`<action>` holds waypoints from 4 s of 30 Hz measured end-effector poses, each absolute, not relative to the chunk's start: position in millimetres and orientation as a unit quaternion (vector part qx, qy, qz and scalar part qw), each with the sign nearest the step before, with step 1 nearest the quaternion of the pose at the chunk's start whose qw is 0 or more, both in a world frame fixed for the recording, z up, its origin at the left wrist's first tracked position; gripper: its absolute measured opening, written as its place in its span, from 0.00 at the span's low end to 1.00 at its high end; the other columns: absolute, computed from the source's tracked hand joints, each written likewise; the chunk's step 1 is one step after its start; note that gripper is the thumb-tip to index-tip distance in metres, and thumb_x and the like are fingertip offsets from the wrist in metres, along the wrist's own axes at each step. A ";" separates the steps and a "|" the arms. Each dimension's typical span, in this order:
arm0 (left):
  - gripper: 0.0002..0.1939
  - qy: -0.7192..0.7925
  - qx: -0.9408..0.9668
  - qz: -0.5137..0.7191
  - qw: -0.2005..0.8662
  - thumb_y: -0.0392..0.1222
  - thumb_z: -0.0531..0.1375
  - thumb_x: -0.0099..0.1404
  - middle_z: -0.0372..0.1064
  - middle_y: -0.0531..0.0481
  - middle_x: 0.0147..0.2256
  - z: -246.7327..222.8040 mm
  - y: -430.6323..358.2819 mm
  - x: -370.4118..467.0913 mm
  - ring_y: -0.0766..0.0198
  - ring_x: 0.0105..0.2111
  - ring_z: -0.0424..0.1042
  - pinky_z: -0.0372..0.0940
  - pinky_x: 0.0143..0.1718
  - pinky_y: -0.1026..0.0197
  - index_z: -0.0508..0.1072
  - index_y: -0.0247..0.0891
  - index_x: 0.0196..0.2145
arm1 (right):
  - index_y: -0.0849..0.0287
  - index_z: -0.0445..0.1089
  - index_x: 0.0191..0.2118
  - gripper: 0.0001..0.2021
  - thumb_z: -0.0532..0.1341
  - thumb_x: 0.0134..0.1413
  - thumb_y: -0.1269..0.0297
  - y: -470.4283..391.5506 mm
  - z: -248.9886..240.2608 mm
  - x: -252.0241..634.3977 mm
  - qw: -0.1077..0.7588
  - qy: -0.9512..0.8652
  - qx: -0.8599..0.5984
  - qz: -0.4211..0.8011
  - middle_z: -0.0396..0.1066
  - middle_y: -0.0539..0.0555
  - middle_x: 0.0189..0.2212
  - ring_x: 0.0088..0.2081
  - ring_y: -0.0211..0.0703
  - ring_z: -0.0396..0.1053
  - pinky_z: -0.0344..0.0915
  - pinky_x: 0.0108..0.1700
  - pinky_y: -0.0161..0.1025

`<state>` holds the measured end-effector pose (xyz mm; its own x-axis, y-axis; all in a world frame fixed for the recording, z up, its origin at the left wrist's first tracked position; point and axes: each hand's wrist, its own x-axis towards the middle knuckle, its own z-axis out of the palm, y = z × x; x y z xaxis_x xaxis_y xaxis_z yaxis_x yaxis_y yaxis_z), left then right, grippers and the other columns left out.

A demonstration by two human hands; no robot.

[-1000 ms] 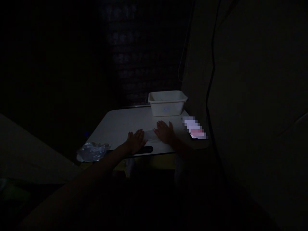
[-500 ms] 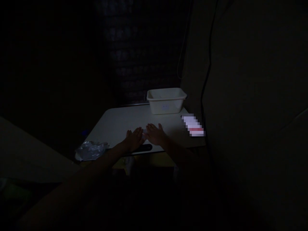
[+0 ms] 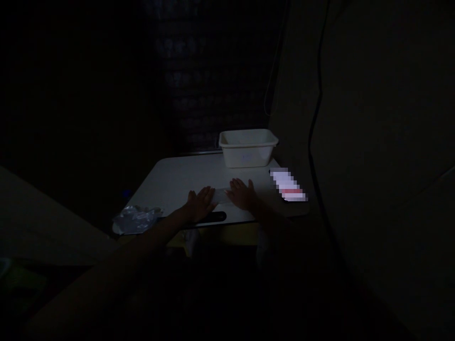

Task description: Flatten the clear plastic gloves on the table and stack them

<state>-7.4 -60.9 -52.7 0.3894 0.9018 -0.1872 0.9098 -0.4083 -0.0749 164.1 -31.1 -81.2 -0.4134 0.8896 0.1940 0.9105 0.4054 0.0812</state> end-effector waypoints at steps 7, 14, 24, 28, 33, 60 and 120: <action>0.30 0.542 0.834 -0.102 0.015 0.50 0.33 0.62 0.34 0.38 0.57 -52.3 -61.3 -7.6 0.56 0.56 0.34 0.40 0.49 0.43 0.41 0.27 0.56 | 0.65 0.52 0.53 0.24 0.37 0.55 0.58 -28.1 -89.2 176.5 0.066 -0.825 -0.551 -0.104 0.50 0.60 0.54 0.55 0.49 0.46 0.44 0.50 0.60; 0.30 0.537 0.838 -0.099 0.012 0.51 0.32 0.62 0.34 0.37 0.57 -53.1 -60.4 -8.8 0.56 0.56 0.35 0.40 0.49 0.43 0.42 0.27 0.56 | 0.65 0.54 0.52 0.24 0.36 0.55 0.58 -27.8 -92.7 183.6 0.079 -0.815 -0.560 -0.125 0.52 0.62 0.53 0.55 0.49 0.47 0.43 0.50 0.60; 0.28 0.542 0.840 -0.024 -0.020 0.51 0.33 0.61 0.44 0.41 0.56 -44.1 -57.9 -5.7 0.56 0.55 0.44 0.39 0.50 0.44 0.50 0.33 0.54 | 0.64 0.54 0.52 0.25 0.35 0.55 0.57 -26.6 -73.1 155.1 0.115 -0.834 -0.532 -0.091 0.52 0.60 0.53 0.55 0.46 0.47 0.41 0.52 0.56; 0.26 0.528 0.849 -0.019 -0.017 0.46 0.34 0.62 0.45 0.40 0.55 -51.0 -54.9 0.5 0.57 0.55 0.42 0.39 0.51 0.47 0.48 0.30 0.54 | 0.64 0.53 0.52 0.25 0.35 0.55 0.57 -29.9 -72.8 135.9 0.116 -0.856 -0.499 -0.070 0.51 0.60 0.54 0.55 0.45 0.46 0.41 0.52 0.55; 0.26 0.528 0.849 -0.017 -0.016 0.43 0.36 0.61 0.41 0.39 0.56 -63.8 -47.0 6.9 0.57 0.56 0.40 0.42 0.51 0.48 0.45 0.27 0.55 | 0.63 0.53 0.52 0.26 0.33 0.55 0.56 -27.9 -79.0 127.1 0.101 -0.852 -0.511 -0.046 0.51 0.59 0.54 0.55 0.46 0.46 0.41 0.51 0.57; 0.22 0.550 0.827 0.091 0.069 0.45 0.35 0.63 0.55 0.41 0.51 -62.0 -38.3 -3.3 0.58 0.50 0.53 0.50 0.45 0.51 0.57 0.35 0.49 | 0.56 0.59 0.48 0.19 0.40 0.55 0.60 -22.9 -79.3 160.6 0.117 -0.815 -0.568 -0.019 0.56 0.56 0.52 0.53 0.46 0.51 0.41 0.51 0.55; 0.11 0.465 0.391 0.491 0.625 0.23 0.57 0.40 0.66 0.54 0.20 -56.6 -25.4 -16.5 0.71 0.19 0.65 0.60 0.24 0.67 0.67 0.32 0.25 | 0.61 0.63 0.25 0.04 0.55 0.42 0.65 -9.4 -63.3 136.9 0.401 -0.415 -0.388 0.719 0.66 0.51 0.19 0.21 0.35 0.64 0.61 0.25 0.34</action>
<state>-16.5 -25.4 -56.6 0.0860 0.9765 -0.1976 -0.2499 0.2131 0.9445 136.9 -9.4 -63.3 -0.3783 0.8978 -0.2255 -0.2548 -0.3352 -0.9070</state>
